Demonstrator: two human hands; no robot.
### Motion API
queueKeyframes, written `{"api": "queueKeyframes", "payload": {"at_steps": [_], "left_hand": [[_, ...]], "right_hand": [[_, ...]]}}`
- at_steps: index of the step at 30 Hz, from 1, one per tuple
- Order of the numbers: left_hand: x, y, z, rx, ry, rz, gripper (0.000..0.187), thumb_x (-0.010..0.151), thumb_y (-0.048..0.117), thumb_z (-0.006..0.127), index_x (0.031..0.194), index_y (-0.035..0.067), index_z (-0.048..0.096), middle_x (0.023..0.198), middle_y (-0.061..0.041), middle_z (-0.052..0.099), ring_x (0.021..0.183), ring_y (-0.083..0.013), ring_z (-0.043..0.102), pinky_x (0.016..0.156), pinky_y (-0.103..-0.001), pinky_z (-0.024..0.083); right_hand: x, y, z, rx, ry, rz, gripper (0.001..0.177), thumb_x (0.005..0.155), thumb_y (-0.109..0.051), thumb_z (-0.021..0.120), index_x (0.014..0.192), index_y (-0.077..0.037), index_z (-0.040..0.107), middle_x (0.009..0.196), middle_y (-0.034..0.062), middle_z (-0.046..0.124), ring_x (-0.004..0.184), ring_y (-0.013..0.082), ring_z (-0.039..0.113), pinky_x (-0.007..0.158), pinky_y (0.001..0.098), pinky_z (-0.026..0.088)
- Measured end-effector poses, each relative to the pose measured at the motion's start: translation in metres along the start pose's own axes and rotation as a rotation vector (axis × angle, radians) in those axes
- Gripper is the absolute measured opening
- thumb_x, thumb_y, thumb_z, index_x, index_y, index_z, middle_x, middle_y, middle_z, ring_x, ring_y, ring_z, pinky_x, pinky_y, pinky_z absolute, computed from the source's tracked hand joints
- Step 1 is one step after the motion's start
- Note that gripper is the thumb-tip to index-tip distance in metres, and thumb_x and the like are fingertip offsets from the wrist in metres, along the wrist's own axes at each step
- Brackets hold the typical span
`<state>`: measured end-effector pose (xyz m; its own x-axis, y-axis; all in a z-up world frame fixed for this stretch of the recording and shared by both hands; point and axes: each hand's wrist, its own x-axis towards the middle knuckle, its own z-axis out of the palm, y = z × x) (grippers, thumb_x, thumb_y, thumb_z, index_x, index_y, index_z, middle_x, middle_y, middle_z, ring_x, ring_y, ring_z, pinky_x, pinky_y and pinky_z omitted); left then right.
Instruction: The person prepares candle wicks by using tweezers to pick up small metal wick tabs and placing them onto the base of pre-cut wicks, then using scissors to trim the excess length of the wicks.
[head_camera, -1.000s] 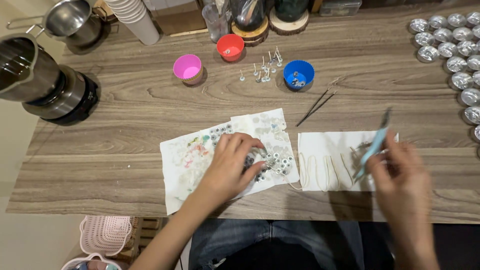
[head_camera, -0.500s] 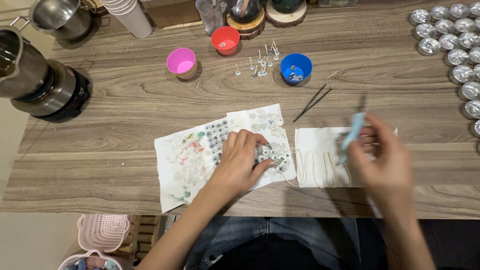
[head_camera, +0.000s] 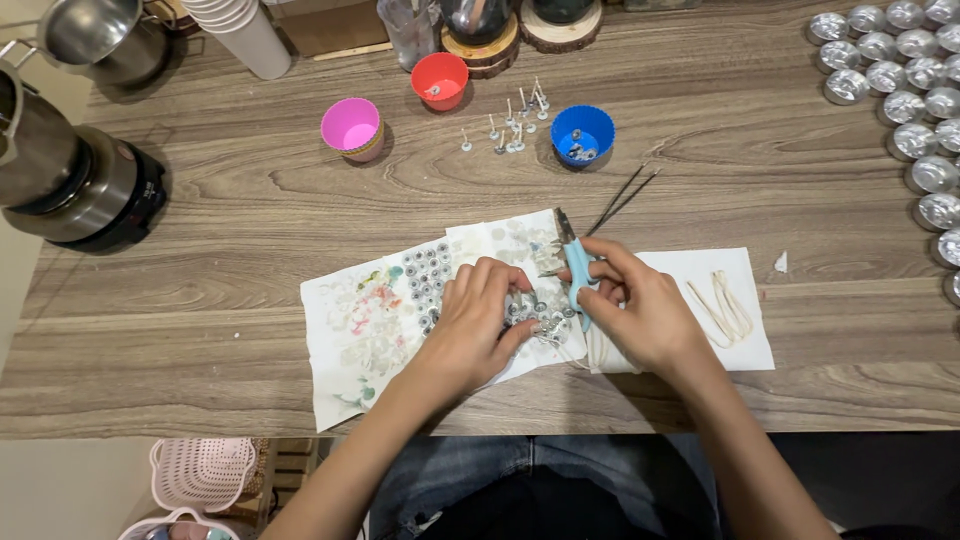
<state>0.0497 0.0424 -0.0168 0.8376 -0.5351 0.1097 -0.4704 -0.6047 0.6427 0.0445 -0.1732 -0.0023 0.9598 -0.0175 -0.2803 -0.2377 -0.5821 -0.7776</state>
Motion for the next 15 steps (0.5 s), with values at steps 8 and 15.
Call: {"api": "queueKeyframes", "payload": {"at_steps": [8,15], "left_hand": [[0.0011,0.0016,-0.0002,-0.006,-0.027,0.002,0.042,0.088,0.020,0.075,0.121,0.007,0.053,0.115,-0.012,0.051,0.111,-0.0289,0.049,0.097,-0.043,0.037],[0.0004,-0.0031,0.0033,0.019,-0.009,0.045,0.040,0.088,0.020,0.075,0.119,0.007,0.054,0.113,-0.011,0.052,0.109,-0.0273,0.050,0.094,-0.041,0.036]], "right_hand": [[0.0003,0.0065,0.0064,0.017,0.036,-0.010,0.059,0.084,-0.017,0.073,0.141,-0.017,0.059,0.099,0.0019,0.077,0.067,0.0098,0.059,0.067,0.0293,0.055],[-0.0012,0.0053,0.0067,0.011,0.034,0.021,0.058,0.084,-0.016,0.073,0.141,-0.020,0.060,0.099,0.0003,0.078,0.066,0.0095,0.059,0.066,0.0296,0.056]]}}
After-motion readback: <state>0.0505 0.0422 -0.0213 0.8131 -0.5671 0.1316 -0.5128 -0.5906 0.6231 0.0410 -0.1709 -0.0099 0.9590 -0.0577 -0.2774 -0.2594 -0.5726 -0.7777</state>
